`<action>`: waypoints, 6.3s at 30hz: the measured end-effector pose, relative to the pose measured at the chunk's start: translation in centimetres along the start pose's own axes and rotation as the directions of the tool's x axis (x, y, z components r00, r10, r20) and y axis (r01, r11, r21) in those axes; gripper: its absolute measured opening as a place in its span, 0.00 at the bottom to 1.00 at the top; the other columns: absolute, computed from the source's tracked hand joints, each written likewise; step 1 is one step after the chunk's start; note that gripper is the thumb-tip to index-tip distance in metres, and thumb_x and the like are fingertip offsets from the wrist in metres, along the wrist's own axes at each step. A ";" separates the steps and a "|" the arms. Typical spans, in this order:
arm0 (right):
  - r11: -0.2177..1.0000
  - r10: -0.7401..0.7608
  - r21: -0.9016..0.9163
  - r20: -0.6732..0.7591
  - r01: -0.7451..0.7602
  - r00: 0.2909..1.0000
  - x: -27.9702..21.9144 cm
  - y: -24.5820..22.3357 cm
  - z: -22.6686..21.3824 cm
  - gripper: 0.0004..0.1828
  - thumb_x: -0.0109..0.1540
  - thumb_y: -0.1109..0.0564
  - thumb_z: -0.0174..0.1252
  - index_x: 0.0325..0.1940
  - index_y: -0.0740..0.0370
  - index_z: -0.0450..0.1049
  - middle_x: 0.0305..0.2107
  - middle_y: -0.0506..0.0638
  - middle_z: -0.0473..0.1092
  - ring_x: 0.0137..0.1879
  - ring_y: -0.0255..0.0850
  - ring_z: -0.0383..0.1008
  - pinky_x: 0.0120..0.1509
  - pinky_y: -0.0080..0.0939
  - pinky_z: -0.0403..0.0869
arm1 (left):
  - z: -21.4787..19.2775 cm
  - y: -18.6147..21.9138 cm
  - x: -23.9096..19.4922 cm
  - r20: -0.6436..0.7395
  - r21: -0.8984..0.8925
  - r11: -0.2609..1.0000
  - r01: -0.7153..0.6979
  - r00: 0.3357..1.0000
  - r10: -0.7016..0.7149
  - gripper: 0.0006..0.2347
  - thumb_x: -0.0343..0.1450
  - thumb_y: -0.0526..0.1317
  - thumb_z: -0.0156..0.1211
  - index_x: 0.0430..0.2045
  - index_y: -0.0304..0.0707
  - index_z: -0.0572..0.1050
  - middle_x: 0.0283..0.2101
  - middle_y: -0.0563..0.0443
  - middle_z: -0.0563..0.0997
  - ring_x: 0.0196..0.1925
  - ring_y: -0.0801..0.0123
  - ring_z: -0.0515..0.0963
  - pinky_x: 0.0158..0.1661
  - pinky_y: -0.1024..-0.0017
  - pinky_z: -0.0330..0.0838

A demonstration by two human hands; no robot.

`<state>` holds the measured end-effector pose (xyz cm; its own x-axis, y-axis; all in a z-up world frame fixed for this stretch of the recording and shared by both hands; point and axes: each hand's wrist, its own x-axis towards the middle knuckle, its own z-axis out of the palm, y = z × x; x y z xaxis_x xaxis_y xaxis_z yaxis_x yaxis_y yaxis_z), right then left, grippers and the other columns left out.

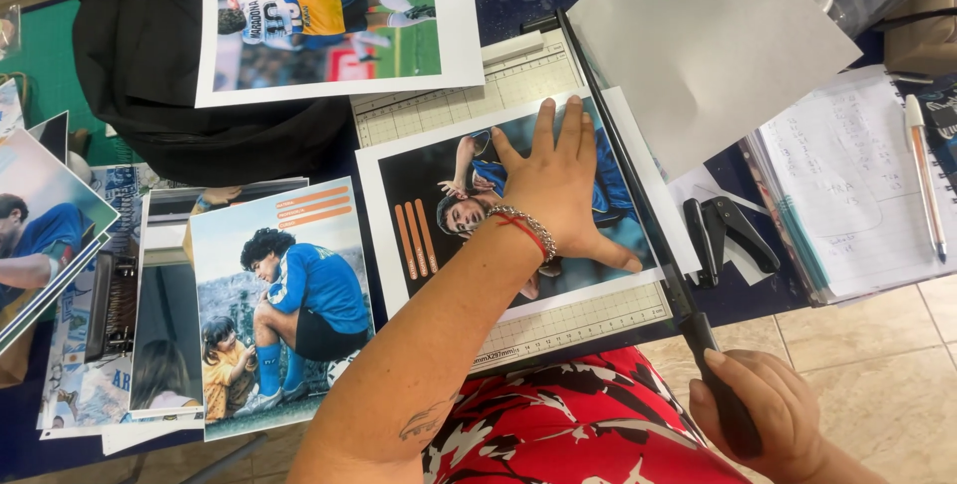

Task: Trimming printed photos using a manual paper cutter on a desk.

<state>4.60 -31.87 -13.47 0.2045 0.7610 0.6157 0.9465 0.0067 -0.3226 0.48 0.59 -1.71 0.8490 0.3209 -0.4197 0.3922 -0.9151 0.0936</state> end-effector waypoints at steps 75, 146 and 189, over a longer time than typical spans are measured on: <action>0.981 0.166 -0.072 -0.159 -0.179 0.973 8.4 -5.0 -4.6 0.15 0.61 0.62 0.64 0.48 0.76 0.78 0.38 0.62 0.78 0.35 0.51 0.78 0.44 0.46 0.76 | 2.6 -1.8 -0.2 -0.220 0.015 0.991 -0.135 0.966 0.135 0.61 0.53 0.82 0.54 0.72 0.31 0.50 0.78 0.38 0.44 0.80 0.45 0.39 0.68 0.32 0.38; 0.999 0.011 -0.038 -0.129 -0.016 0.992 6.6 -3.3 -3.6 0.15 0.63 0.67 0.60 0.50 0.82 0.73 0.38 0.66 0.77 0.32 0.53 0.75 0.39 0.49 0.75 | 2.8 -1.3 -0.1 -0.215 0.031 0.995 -0.097 0.971 0.101 0.67 0.48 0.87 0.53 0.72 0.30 0.47 0.78 0.36 0.39 0.79 0.43 0.33 0.66 0.26 0.34; 0.985 -0.173 -0.022 0.037 0.173 0.984 4.1 -0.3 -2.4 0.22 0.62 0.57 0.61 0.56 0.74 0.68 0.32 0.57 0.75 0.31 0.47 0.75 0.36 0.47 0.76 | 0.8 -0.6 -0.5 -0.065 -0.023 0.996 -0.087 0.994 0.086 0.66 0.50 0.82 0.66 0.74 0.37 0.41 0.78 0.34 0.33 0.79 0.40 0.30 0.64 0.20 0.34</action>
<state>5.81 -30.30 -9.07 0.0287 0.7719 0.6351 0.9729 0.1242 -0.1950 -0.49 0.76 -2.24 0.9006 0.2565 -0.3509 0.3247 -0.9337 0.1508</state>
